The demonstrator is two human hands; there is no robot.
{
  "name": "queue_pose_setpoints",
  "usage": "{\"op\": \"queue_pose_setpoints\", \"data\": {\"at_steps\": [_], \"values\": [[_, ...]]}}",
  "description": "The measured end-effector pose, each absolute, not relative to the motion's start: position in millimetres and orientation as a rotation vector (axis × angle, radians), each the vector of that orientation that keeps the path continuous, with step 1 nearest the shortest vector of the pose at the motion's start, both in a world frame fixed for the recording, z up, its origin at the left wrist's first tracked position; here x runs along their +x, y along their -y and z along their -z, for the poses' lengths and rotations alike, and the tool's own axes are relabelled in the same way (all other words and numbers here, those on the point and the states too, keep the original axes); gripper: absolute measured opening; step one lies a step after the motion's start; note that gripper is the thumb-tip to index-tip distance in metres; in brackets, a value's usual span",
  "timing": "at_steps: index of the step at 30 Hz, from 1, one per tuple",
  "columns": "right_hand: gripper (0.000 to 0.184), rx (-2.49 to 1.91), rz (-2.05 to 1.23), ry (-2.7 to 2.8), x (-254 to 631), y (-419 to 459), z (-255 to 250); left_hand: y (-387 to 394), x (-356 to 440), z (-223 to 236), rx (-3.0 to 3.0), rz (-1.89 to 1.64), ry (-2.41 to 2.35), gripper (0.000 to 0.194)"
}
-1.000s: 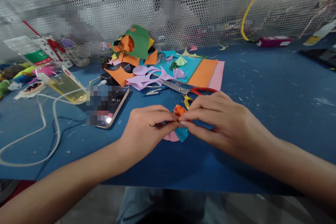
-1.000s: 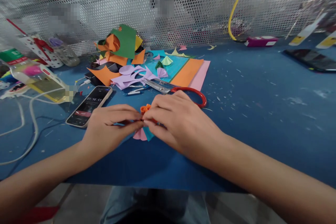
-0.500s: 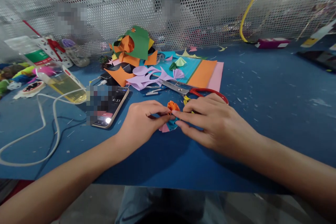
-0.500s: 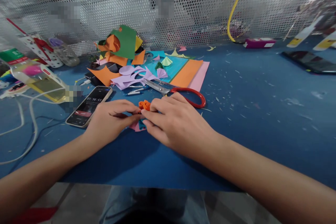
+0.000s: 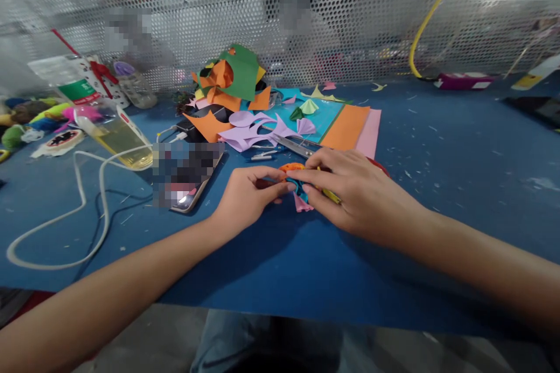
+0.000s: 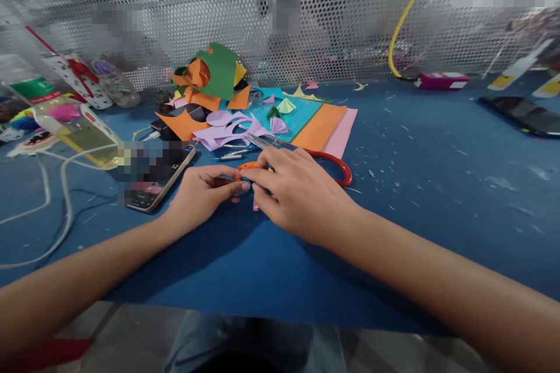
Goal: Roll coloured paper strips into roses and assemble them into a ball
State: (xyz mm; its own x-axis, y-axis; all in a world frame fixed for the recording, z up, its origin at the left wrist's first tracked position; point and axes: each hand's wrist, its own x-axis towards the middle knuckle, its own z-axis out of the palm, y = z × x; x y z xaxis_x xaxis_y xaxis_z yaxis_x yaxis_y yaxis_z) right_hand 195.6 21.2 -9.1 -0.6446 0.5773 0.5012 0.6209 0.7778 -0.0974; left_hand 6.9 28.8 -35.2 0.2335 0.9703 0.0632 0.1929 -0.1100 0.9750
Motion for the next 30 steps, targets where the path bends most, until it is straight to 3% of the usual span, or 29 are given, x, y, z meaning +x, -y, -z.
{"op": "queue_pose_setpoints", "data": {"at_steps": [7, 22, 27, 30], "values": [[0.025, -0.931, 0.109, 2.527, 193, -28, 26, -36, 1, 46, 1.976, -0.941, -1.194, 0.008], [0.028, -0.909, 0.122, 2.508, 190, -25, 32, -38, 2, 47, 2.294, -0.957, -1.168, 0.012], [0.041, -1.0, -0.138, 2.253, 195, -19, 29, -31, 2, 39, 2.345, -1.222, -1.055, 0.012], [0.049, -1.065, -0.539, 2.021, 197, -19, 26, -28, 2, 34, 2.464, -1.433, -0.929, 0.012]]}}
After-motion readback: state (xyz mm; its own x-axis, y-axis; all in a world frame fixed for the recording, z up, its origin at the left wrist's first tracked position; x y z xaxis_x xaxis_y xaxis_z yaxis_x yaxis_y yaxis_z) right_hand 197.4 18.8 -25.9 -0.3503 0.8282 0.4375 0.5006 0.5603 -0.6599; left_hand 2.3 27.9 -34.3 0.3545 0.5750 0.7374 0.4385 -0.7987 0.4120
